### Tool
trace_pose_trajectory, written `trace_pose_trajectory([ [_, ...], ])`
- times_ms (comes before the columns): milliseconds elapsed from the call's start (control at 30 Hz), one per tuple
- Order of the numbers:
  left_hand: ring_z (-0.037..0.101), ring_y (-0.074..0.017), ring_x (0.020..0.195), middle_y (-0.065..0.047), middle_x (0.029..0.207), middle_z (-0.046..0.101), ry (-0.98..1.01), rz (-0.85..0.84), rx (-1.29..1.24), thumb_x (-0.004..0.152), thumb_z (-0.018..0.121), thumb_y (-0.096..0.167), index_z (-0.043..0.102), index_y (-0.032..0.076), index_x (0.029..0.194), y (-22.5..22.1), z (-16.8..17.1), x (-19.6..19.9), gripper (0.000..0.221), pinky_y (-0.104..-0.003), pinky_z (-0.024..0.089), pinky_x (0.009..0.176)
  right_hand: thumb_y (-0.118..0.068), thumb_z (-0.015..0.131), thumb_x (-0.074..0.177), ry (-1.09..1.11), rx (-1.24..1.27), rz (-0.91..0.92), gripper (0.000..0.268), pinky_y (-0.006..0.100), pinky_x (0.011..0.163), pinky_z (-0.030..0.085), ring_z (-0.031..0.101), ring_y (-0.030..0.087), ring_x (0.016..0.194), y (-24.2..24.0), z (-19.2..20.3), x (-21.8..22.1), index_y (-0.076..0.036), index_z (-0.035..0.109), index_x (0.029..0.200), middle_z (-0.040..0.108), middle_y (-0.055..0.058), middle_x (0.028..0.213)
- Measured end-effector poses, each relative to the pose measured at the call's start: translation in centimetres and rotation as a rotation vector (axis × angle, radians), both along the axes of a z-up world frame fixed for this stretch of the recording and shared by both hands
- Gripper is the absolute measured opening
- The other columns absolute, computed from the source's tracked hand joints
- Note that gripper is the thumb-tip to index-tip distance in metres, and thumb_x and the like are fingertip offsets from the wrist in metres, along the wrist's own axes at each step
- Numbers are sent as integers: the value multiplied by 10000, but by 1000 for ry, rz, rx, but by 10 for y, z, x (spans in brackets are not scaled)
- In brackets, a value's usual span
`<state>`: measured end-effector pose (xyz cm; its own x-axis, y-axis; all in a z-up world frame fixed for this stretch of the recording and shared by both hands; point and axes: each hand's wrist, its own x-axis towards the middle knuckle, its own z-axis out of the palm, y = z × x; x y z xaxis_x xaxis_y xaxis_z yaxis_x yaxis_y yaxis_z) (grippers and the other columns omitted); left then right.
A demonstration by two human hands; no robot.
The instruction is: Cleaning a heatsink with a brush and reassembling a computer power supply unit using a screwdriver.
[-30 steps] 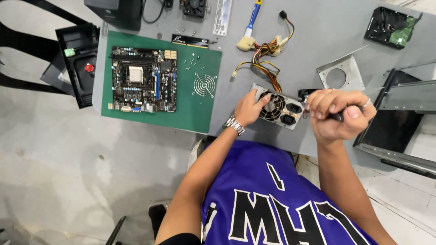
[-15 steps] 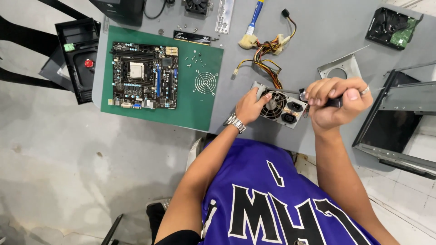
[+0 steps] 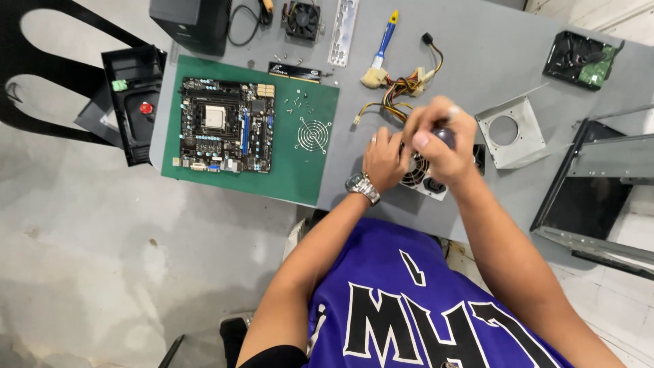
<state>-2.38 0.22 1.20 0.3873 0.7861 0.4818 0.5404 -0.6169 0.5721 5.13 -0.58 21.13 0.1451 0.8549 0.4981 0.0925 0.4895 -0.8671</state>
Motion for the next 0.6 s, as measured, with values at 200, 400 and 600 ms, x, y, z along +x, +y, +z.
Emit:
trace_pose_trajectory([
  [200,490,-191,647,28,761,376,42,85,160,861,565,239,536,179,816,1,-19,7,81,-293,444,588,-251,724,693,227,-190,447,307,284,511,439,571,195,509,17,15,16,-10,551,614,569,155,568],
  [400,508,-204,627,38,738,382,-101,37,-1,903,625,282,663,194,1031,1,-20,7,160,-306,455,573,-232,512,1044,26,-59,-105,328,363,868,504,620,243,897,-1,24,2,-18,363,1243,561,162,866],
  [600,480,-182,627,41,773,374,-162,-27,19,940,580,349,599,164,1105,-2,-4,-1,249,-285,465,610,-278,474,841,332,-206,389,368,233,327,299,366,122,312,0,20,19,-35,488,564,421,79,381],
])
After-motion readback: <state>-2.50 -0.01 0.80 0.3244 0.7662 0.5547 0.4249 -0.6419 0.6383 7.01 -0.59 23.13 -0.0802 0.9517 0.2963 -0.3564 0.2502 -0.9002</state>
